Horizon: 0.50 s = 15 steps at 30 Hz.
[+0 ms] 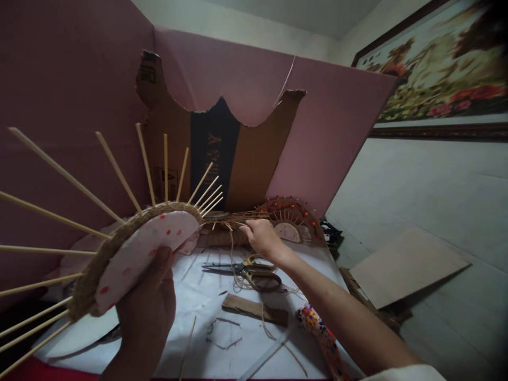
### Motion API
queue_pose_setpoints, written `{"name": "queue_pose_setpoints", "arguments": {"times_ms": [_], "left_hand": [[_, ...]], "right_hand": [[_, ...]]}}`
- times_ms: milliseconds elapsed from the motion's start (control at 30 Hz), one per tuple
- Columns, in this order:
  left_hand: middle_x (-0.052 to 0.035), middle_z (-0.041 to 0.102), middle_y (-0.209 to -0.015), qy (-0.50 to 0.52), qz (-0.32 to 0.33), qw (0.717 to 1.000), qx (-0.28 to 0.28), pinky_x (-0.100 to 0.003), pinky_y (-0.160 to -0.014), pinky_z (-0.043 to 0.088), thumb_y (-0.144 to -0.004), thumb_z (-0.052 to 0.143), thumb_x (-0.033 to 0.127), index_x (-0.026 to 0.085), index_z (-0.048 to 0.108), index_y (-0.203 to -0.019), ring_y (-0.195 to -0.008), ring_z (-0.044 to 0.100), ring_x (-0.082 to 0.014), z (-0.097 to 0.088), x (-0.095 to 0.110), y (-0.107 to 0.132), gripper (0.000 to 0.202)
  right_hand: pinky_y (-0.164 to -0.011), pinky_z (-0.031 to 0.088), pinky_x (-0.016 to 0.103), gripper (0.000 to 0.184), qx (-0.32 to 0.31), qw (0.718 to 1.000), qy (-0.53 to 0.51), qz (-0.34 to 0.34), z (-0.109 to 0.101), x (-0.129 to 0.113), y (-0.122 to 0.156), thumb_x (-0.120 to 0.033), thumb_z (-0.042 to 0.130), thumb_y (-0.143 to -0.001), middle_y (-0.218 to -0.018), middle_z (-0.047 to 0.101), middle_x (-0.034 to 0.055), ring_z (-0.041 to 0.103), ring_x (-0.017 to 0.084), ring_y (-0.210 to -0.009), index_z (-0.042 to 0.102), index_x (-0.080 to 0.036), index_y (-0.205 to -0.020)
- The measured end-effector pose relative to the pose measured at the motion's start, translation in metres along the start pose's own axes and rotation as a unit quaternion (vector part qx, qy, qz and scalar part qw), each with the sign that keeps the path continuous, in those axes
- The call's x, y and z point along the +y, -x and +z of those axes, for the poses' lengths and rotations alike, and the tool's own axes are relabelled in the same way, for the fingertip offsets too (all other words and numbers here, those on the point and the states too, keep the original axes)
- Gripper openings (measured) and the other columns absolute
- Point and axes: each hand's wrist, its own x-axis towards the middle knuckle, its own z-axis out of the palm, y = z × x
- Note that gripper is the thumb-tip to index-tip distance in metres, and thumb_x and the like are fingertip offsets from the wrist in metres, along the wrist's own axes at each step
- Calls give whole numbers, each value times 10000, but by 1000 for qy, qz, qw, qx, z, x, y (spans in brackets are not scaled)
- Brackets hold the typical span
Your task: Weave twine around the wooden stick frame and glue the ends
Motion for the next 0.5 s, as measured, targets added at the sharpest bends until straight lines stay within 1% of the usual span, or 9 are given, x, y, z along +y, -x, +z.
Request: {"name": "queue_pose_setpoints", "arguments": {"times_ms": [100, 167, 200, 333, 400, 500], "left_hand": [[36, 638, -1150, -2, 4, 1000, 1, -499, -1157, 276, -523, 827, 71, 270, 681, -907, -1302, 427, -250, -4, -3, -2, 456], [32, 642, -1135, -7, 0, 1000, 5, -514, -1168, 234, -546, 819, 77, 271, 686, -897, -1308, 419, -254, -7, -6, -4, 422], [30, 643, -1131, -6, 2, 1000, 3, -524, -1167, 233, -556, 815, 77, 275, 687, -903, -1310, 416, -257, -8, -7, -4, 419], [30, 637, -1138, 1, 37, 999, -37, -561, -1109, 353, -601, 784, 68, 298, 686, -943, -1303, 417, -280, -7, -8, -4, 425], [35, 634, -1137, -6, 41, 998, -44, -556, -1079, 405, -628, 767, 71, 304, 688, -930, -1289, 429, -286, -5, -7, -4, 390], [47, 621, -1151, -19, 40, 998, -55, -551, -1054, 441, -666, 730, 55, 316, 686, -912, -1272, 443, -283, -4, -5, -3, 361]], "right_hand": [[-620, 342, 262, 336, -5, 1000, 12, -3, 10, -3, -2, -262, 446, -948, -824, 741, 121, 664, 182, -736, 692, -161, -744], [-626, 344, 260, 353, -5, 1000, 23, -6, 15, -4, 3, -259, 414, -957, -827, 740, 114, 664, 179, -739, 690, -166, -759], [-633, 347, 258, 352, -6, 999, 29, -10, 18, -4, 7, -256, 403, -958, -832, 739, 106, 665, 178, -749, 687, -170, -769], [-652, 362, 250, 293, -20, 998, 54, -35, 30, -1, 25, -211, 418, -933, -842, 731, 74, 662, 169, -764, 670, -179, -789], [-646, 371, 256, 271, -32, 996, 68, -40, 36, 0, 32, -192, 425, -919, -835, 725, 78, 660, 176, -758, 669, -169, -803], [-640, 386, 270, 266, -53, 994, 84, -44, 42, 1, 40, -185, 427, -909, -825, 719, 88, 662, 195, -762, 674, -157, -814]]}}
